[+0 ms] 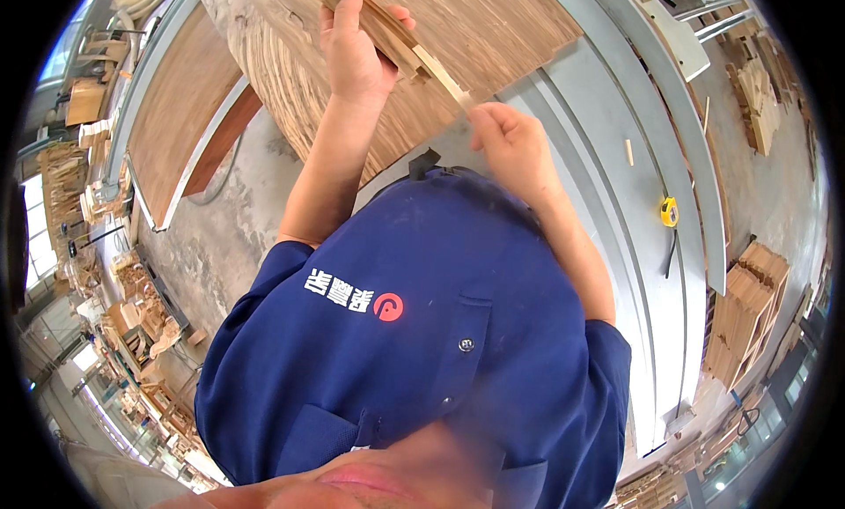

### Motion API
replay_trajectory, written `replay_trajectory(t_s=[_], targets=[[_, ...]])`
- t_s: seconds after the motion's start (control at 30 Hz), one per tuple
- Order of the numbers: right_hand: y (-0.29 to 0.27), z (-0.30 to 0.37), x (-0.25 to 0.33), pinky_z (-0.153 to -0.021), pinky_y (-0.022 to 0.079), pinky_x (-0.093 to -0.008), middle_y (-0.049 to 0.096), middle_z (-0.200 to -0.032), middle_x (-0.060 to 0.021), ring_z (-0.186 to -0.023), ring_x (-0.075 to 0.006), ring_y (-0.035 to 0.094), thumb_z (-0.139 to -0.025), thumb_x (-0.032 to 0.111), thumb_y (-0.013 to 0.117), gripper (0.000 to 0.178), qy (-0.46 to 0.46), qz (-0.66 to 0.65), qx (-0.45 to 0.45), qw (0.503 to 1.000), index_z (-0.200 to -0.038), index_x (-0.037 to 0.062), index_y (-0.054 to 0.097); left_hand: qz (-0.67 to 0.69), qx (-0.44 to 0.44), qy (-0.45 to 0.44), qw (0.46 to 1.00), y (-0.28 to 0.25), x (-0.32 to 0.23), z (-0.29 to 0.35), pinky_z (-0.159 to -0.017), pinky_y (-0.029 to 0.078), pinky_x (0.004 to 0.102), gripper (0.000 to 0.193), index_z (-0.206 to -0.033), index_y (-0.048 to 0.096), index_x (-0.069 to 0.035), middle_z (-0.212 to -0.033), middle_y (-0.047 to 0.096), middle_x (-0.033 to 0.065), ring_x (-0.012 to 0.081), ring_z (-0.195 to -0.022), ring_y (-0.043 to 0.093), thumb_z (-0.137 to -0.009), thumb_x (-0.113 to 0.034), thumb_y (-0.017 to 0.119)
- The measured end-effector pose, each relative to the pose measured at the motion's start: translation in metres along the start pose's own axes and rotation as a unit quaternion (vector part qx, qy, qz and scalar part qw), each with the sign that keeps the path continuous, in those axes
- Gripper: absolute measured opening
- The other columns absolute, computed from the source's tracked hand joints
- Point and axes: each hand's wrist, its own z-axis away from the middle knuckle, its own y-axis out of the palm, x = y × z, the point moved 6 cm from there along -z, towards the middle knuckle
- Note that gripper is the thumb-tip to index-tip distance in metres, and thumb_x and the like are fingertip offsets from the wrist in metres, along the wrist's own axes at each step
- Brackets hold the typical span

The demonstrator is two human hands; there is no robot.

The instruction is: The person collects thin wood strips and fits them into the edge of a larger wooden panel on a sliding table saw, then puts on safety glasses.

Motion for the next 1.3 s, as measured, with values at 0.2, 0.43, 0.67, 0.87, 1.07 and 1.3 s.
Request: replay_trajectory(t_s=[0.2,0.43,0.67,0.87,1.07,1.3], targets=[[-0.021,-0.002,-0.016,-0.051,0.039,-0.0216,0.062,-0.071,0.0014,-0.055,-0.0032,0.049,-0.107,0.021,0.056,0.026,0.0,-0.01,0.018,1.0,-0.101,-0.0004,0.068,-0.048,0.066,-0.029,0.996,0.005,0.015,0.014,-0.079,0.062,0.0473,0.019,-0.113,0.054,-0.005,-0.105,0.067,0.0109,0.0276,-0.083,0.071,-0.1,-0.014,0.064],[-0.04,-0.002,-0.023,-0.051,0.037,-0.0209,0.069,-0.08,-0.0007,-0.054,-0.0021,0.046,-0.107,0.021,0.056,0.027,-0.004,-0.044,-0.018,0.999,-0.115,-0.0015,0.068,-0.023,0.093,-0.139,0.986,0.006,0.049,0.044,-0.097,0.058,0.0571,0.027,-0.121,0.05,-0.006,-0.12,0.066,0.0127,0.0362,-0.104,0.071,-0.1,-0.008,0.066],[-0.05,-0.008,-0.026,-0.073,0.049,-0.0298,0.069,-0.083,-0.0063,-0.077,-0.0106,0.059,-0.104,0.024,0.058,0.037,-0.049,0.021,-0.002,0.999,-0.13,-0.0012,0.067,0.009,0.083,-0.229,0.97,0.015,0.058,0.061,-0.097,0.057,0.0568,0.026,-0.123,0.053,-0.006,-0.125,0.063,0.0107,0.0338,-0.114,0.066,-0.099,0.0,0.061],[-0.053,-0.014,-0.022,-0.069,0.049,-0.0299,0.065,-0.078,-0.0054,-0.073,-0.0102,0.056,-0.104,0.025,0.058,0.035,-0.034,0.026,0.02,0.999,-0.128,0.0015,0.069,0.001,0.117,-0.246,0.962,0.005,0.076,0.071,-0.101,0.055,0.0597,0.036,-0.13,0.051,-0.008,-0.129,0.062,0.0107,0.035,-0.119,0.064,-0.098,0.004,0.061],[-0.059,-0.007,-0.026,-0.065,0.046,-0.0265,0.064,-0.083,-0.0017,-0.071,-0.0086,0.055,-0.105,0.024,0.06,0.032,0.024,-0.013,0.006,1.0,-0.123,0.0009,0.072,-0.016,0.122,-0.196,0.973,-0.002,0.069,0.055,-0.104,0.054,0.0603,0.037,-0.132,0.052,-0.008,-0.128,0.065,0.0101,0.0324,-0.12,0.064,-0.098,0.005,0.06],[-0.058,-0.012,-0.023,-0.062,0.043,-0.0282,0.055,-0.08,-0.002,-0.069,-0.0109,0.052,-0.103,0.019,0.063,0.025,-0.056,0.025,-0.027,0.998,-0.113,-0.0015,0.074,0.013,0.127,-0.214,0.969,0.002,0.07,0.054,-0.103,0.053,0.0667,0.045,-0.137,0.048,-0.011,-0.13,0.063,0.012,0.0333,-0.121,0.064,-0.097,0.007,0.06]])
